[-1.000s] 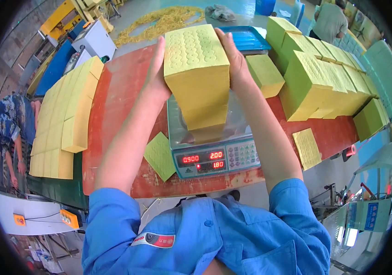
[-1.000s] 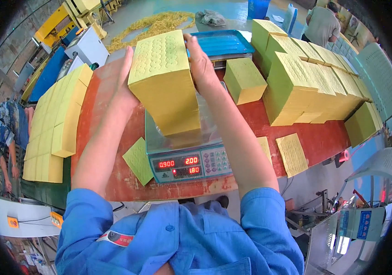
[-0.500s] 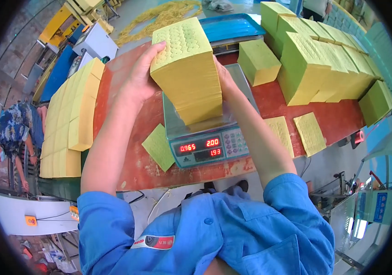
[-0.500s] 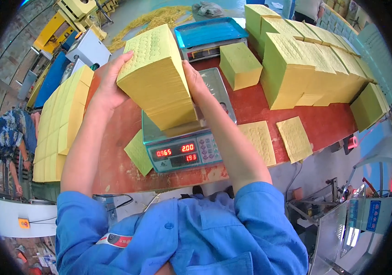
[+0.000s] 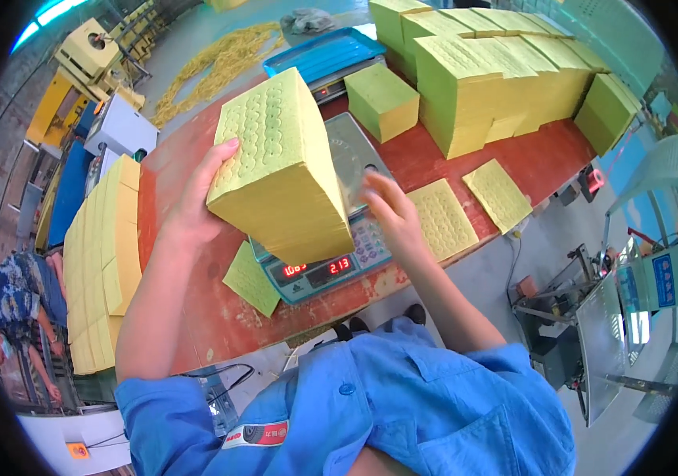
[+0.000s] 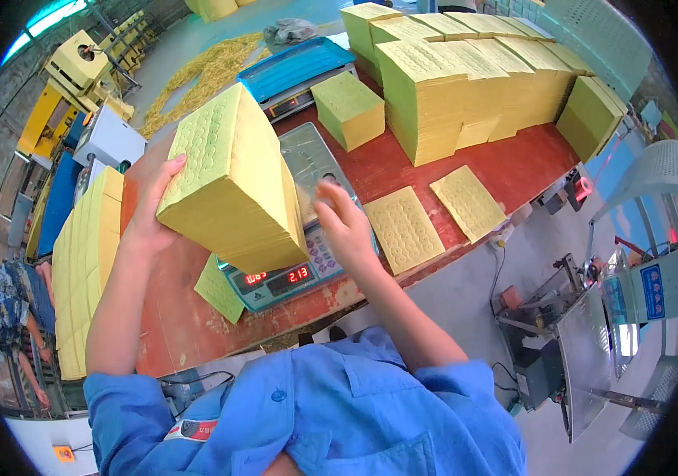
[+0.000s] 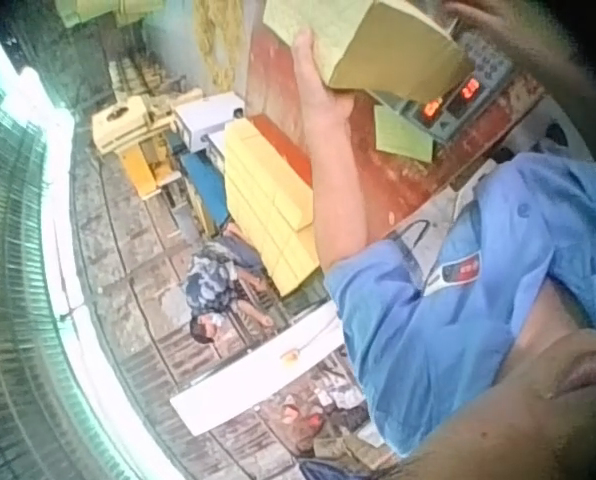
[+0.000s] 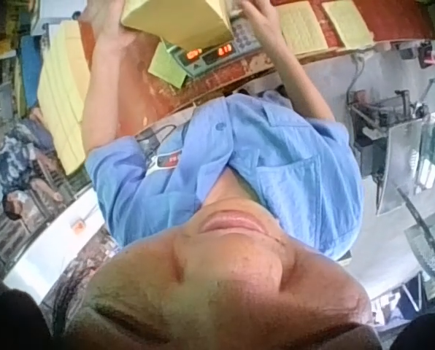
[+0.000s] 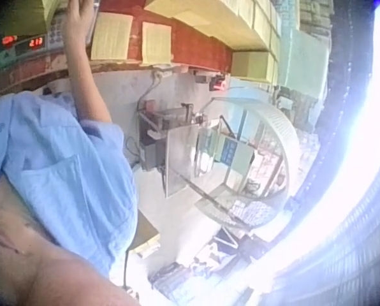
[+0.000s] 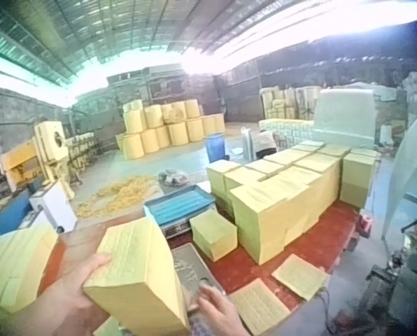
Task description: Weighing stacks of yellow paper blocks on a scale and then stacking them on a table or conveyor.
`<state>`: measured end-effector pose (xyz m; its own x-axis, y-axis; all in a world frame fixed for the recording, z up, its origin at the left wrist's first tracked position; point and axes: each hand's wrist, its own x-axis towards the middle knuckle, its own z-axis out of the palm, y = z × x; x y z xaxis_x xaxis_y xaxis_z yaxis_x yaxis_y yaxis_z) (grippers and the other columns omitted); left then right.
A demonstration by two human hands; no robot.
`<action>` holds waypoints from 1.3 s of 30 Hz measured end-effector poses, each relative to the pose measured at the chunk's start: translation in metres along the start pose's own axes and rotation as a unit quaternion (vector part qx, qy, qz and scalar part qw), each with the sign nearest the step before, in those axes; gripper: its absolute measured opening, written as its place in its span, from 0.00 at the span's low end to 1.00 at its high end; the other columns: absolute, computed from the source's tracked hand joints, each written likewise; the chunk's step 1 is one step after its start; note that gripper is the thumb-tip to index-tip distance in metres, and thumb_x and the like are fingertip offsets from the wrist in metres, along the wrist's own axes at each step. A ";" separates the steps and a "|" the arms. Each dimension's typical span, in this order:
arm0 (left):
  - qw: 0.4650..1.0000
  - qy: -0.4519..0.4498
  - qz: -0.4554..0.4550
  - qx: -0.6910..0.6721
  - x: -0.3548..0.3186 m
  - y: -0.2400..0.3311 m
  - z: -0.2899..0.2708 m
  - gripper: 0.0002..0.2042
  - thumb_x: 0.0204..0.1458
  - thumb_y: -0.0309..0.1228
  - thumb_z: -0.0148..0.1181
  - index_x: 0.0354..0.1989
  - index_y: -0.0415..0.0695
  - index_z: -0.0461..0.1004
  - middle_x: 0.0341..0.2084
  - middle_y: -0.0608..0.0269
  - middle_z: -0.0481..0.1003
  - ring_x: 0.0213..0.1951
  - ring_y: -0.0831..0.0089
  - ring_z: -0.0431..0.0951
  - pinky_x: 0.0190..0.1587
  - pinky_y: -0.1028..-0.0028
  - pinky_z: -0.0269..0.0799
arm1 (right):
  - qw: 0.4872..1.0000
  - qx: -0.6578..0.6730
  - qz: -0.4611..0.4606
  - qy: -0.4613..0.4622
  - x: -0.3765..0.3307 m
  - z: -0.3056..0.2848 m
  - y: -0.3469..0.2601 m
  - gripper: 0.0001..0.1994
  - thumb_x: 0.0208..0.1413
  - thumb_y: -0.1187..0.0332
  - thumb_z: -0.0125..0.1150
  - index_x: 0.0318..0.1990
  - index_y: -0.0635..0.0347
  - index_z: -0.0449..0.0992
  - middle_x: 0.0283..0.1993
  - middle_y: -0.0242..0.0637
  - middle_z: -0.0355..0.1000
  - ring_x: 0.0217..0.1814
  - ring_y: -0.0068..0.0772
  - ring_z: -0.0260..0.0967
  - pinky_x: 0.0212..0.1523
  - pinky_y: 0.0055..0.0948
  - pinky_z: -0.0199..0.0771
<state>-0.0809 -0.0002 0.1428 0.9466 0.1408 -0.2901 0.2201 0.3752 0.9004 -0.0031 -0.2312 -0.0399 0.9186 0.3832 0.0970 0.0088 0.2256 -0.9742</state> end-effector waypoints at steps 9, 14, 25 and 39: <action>0.998 -0.040 0.008 0.046 0.023 -0.010 0.001 0.27 0.60 0.42 0.53 0.64 0.40 0.63 0.53 0.57 0.74 0.51 0.65 0.76 0.56 0.65 0.71 | 0.906 0.358 0.213 -0.077 -0.046 0.003 0.052 0.21 0.64 0.56 0.50 0.56 0.61 0.71 0.52 0.35 0.75 0.52 0.29 0.72 0.53 0.34 0.72; 0.995 -0.070 0.029 0.063 -0.001 -0.022 0.013 0.29 0.59 0.44 0.51 0.65 0.39 0.61 0.57 0.56 0.71 0.55 0.64 0.74 0.57 0.65 0.70 | 0.898 0.373 0.168 -0.160 -0.062 -0.008 0.053 0.24 0.66 0.55 0.50 0.63 0.61 0.67 0.59 0.34 0.71 0.59 0.26 0.68 0.56 0.30 0.69; 0.982 -0.182 -0.047 0.013 0.031 -0.071 0.179 0.29 0.60 0.43 0.49 0.66 0.38 0.57 0.58 0.53 0.69 0.58 0.63 0.72 0.61 0.63 0.68 | 0.921 0.371 0.115 -0.024 -0.079 -0.172 0.001 0.28 0.65 0.57 0.48 0.68 0.63 0.59 0.67 0.35 0.64 0.67 0.31 0.61 0.67 0.35 0.58; 0.958 -0.239 -0.151 -0.044 0.260 -0.209 0.473 0.25 0.62 0.42 0.48 0.64 0.42 0.60 0.56 0.58 0.71 0.57 0.67 0.71 0.61 0.64 0.66 | 0.933 0.259 0.187 0.168 -0.012 -0.535 -0.034 0.24 0.64 0.49 0.47 0.58 0.56 0.70 0.54 0.33 0.73 0.56 0.29 0.69 0.55 0.34 0.68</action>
<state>0.2312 -0.4755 0.0329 0.8473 -0.4141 -0.3325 0.5001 0.4113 0.7620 0.1965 -0.7226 -0.1170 0.8921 0.2381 -0.3841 -0.4487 0.5678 -0.6901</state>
